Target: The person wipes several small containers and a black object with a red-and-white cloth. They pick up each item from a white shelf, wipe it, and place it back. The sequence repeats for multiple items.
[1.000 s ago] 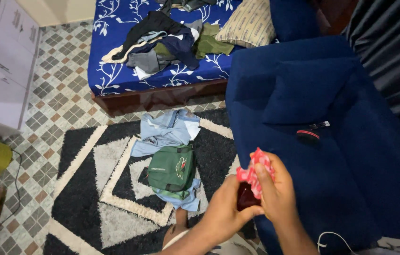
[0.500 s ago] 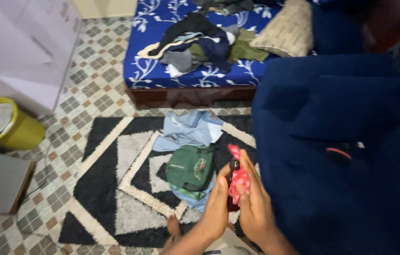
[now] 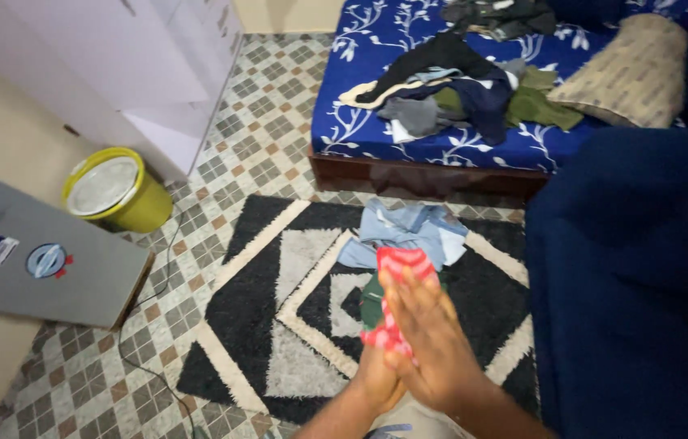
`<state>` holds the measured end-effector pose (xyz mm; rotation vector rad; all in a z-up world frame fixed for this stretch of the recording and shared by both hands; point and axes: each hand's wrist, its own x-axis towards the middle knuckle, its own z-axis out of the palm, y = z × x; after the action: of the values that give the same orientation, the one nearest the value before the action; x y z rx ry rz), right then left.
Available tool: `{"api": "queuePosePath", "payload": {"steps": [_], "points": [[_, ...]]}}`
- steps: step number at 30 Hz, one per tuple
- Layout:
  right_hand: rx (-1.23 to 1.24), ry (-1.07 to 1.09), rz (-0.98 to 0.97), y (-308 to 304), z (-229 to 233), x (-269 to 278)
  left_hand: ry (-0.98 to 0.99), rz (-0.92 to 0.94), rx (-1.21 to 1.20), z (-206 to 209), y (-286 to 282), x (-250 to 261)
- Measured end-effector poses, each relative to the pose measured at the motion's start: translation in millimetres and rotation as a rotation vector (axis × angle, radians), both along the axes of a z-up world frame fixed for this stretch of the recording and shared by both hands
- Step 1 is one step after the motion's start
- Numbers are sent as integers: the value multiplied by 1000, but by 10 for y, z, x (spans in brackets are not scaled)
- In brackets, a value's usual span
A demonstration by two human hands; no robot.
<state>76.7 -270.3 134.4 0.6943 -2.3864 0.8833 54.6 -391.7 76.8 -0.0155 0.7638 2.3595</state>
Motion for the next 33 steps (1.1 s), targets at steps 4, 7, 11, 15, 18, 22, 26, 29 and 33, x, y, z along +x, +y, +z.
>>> {"api": "queuePosePath", "payload": {"steps": [4, 7, 11, 15, 18, 22, 26, 29, 33], "points": [[-155, -19, -80, -352, 201, -310, 358, 45, -363, -159, -353, -168], [-394, -173, -110, -555, 179, -505, 556, 105, -417, -164, -637, -244], [-1073, -526, 137, -877, -15, -751, 386, 161, -419, -67, -847, -366], [-736, -408, 119, -1123, -157, -891, 280, 281, -5, 200, -1026, -514], [-625, -328, 207, -1283, -339, -914, 61, 395, 138, 321, -1182, -674], [-445, -184, 418, -1368, -569, -1025, 72, 538, 144, 294, -1444, -991], [-271, -74, 418, -1456, -602, -1441, 165, 347, 498, 133, -1660, -1174], [-283, -54, 468, -1496, -534, -1880, -37, 324, 465, 69, -1677, -1456], [-267, -150, 461, -1598, -563, -2362, -292, 488, 154, -2, -1766, -1934]]}}
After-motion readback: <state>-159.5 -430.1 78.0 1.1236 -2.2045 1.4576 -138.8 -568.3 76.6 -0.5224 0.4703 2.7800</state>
